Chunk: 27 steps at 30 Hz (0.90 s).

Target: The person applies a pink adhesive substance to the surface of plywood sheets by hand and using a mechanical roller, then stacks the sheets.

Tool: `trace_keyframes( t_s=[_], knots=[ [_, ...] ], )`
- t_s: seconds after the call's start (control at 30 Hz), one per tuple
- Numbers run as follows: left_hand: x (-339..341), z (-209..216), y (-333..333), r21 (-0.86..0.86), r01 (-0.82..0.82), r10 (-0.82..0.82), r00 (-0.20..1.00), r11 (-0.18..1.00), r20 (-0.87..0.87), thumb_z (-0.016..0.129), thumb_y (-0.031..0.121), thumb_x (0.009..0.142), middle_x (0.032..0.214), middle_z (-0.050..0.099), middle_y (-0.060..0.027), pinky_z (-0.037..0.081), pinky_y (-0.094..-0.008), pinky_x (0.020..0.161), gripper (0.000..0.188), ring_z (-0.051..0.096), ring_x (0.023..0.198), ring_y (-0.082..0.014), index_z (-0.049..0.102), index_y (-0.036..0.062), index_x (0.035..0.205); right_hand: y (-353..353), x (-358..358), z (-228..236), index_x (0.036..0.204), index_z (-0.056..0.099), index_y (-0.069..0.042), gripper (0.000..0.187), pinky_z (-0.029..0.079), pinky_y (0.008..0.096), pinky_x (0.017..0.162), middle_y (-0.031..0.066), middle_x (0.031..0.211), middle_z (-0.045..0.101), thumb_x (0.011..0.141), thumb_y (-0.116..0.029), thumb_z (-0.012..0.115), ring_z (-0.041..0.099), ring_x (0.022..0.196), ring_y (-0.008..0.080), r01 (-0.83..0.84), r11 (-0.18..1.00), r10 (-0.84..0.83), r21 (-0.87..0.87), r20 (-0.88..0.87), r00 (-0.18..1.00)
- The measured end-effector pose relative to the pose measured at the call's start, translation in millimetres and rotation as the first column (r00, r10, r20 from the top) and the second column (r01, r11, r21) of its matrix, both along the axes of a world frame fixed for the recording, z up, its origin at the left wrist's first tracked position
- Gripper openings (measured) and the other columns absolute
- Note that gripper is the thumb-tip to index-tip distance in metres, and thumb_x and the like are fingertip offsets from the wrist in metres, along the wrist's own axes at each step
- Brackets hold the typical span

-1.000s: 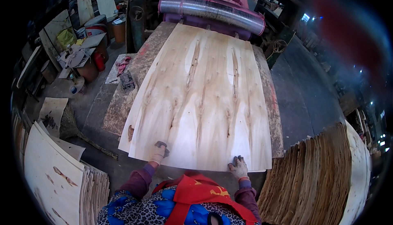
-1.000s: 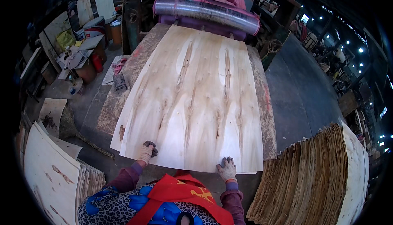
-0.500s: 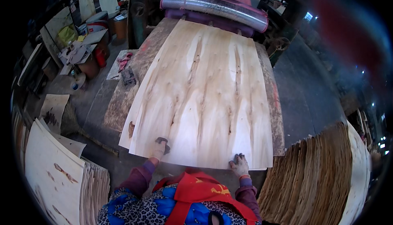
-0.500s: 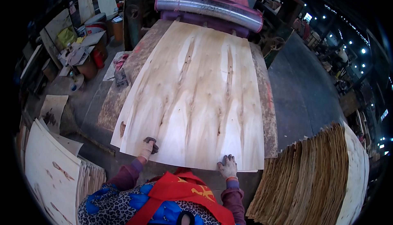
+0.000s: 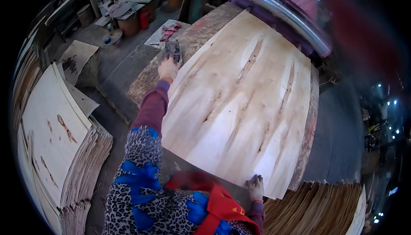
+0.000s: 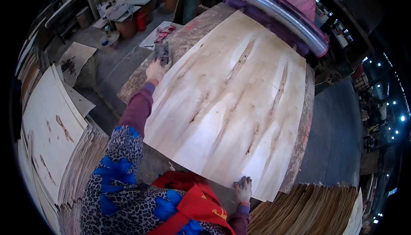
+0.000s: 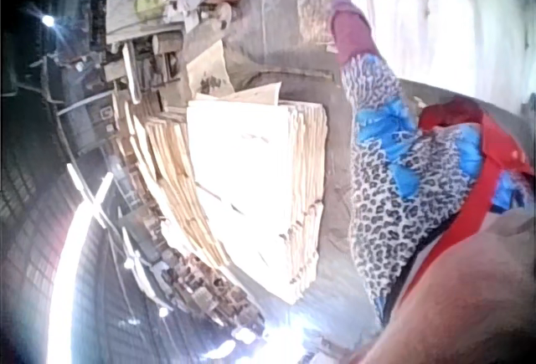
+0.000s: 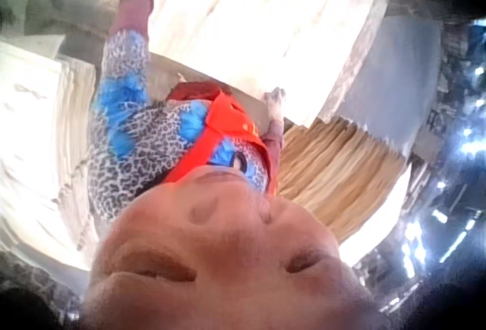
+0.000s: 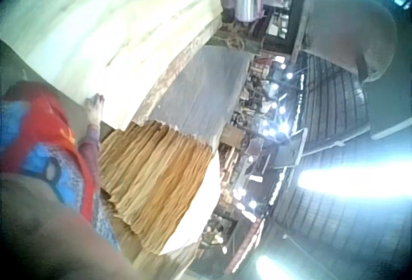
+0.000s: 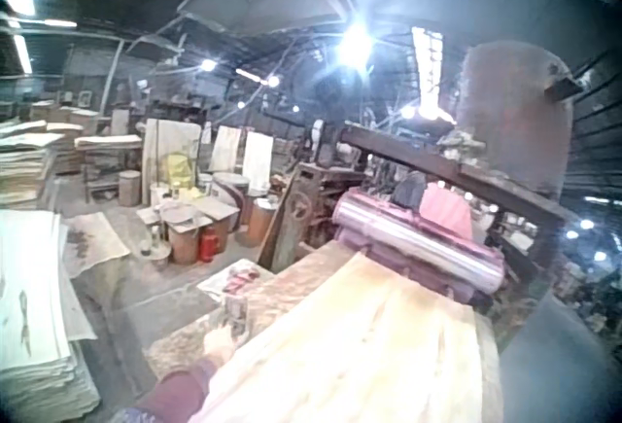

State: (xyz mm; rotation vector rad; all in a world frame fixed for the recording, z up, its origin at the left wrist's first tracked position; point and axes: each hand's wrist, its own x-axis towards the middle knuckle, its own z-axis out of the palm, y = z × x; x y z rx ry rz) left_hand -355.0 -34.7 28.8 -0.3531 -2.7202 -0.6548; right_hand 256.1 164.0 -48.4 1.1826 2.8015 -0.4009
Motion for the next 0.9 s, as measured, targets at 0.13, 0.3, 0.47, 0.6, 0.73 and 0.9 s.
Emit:
trace_keyframes(
  t_s=[0.13,0.3,0.47,0.6,0.73,0.9],
  knots=[
    [-33.0,12.6,14.6,-0.169,0.005,0.024,0.986,0.986,0.165,0.058,0.036,0.074,0.11,0.053,-0.0157,0.045,-0.0391,0.082,0.049,0.052,0.102,-0.0282,0.052,0.0056,0.111,-3.6,-10.0,12.8,0.121,0.045,-0.003,0.055,0.03,0.0387,0.1,0.021,0.128,0.038,0.077,-0.033,0.056,0.033,0.121,0.0358,0.06,0.995,-0.059,-0.078,0.009,0.998],
    [-30.0,32.1,22.7,-0.303,0.059,-0.018,0.991,0.951,0.136,0.065,0.031,0.068,0.111,0.052,-0.0141,0.044,-0.0375,0.082,0.048,0.05,0.104,-0.0279,0.055,0.0041,0.106,2.9,-5.8,18.8,0.122,0.044,-0.003,0.059,0.029,0.0395,0.101,0.0238,0.131,0.034,0.074,-0.035,0.058,0.029,0.124,0.0371,0.126,0.984,-0.122,-0.125,0.039,0.992],
    [-54.5,19.3,28.8,-0.495,0.08,0.0,0.987,0.865,0.159,0.065,0.033,0.068,0.116,0.049,-0.0131,0.041,-0.0395,0.086,0.052,0.049,0.106,-0.0266,0.053,0.0044,0.11,-1.6,-14.7,20.3,0.123,0.042,-0.003,0.061,0.027,0.0399,0.102,0.0234,0.132,0.033,0.075,-0.037,0.056,0.029,0.124,0.0386,0.122,0.989,-0.116,-0.086,0.077,0.99],
    [-25.7,15.5,38.7,-0.377,-0.011,0.037,0.997,0.926,0.061,0.064,0.033,0.069,0.12,0.046,-0.0128,0.035,-0.0419,0.09,0.062,0.046,0.109,-0.0287,0.044,0.0031,0.119,-1.6,-12.1,11.3,0.122,0.043,-0.003,0.06,0.027,0.0398,0.102,0.0237,0.132,0.033,0.075,-0.038,0.055,0.028,0.124,0.0386,0.137,0.984,-0.131,-0.11,0.064,0.989],
    [46.4,-11.3,59.3,-0.236,0.113,-0.114,0.993,0.965,0.007,0.059,0.04,0.072,0.129,0.038,-0.0149,0.028,-0.0458,0.097,0.071,0.034,0.12,-0.0313,0.033,0.0032,0.128,11.8,13.7,-25.5,0.124,0.041,-0.003,0.061,0.026,0.0396,0.103,0.0235,0.133,0.031,0.075,-0.038,0.055,0.027,0.124,0.0383,-0.005,1.0,0.002,0.023,0.122,0.993],
    [111.9,-75.2,66.6,-0.315,0.302,-0.294,0.953,0.9,0.072,0.051,0.045,0.077,0.138,0.026,-0.0145,0.014,-0.0477,0.104,0.071,0.02,0.129,-0.0315,0.031,0.0044,0.131,-5.9,-19.2,16.9,0.125,0.041,-0.003,0.061,0.024,0.0385,0.104,0.023,0.133,0.031,0.077,-0.038,0.053,0.026,0.125,0.037,0.156,0.98,-0.146,-0.127,0.082,0.986]
  ],
)
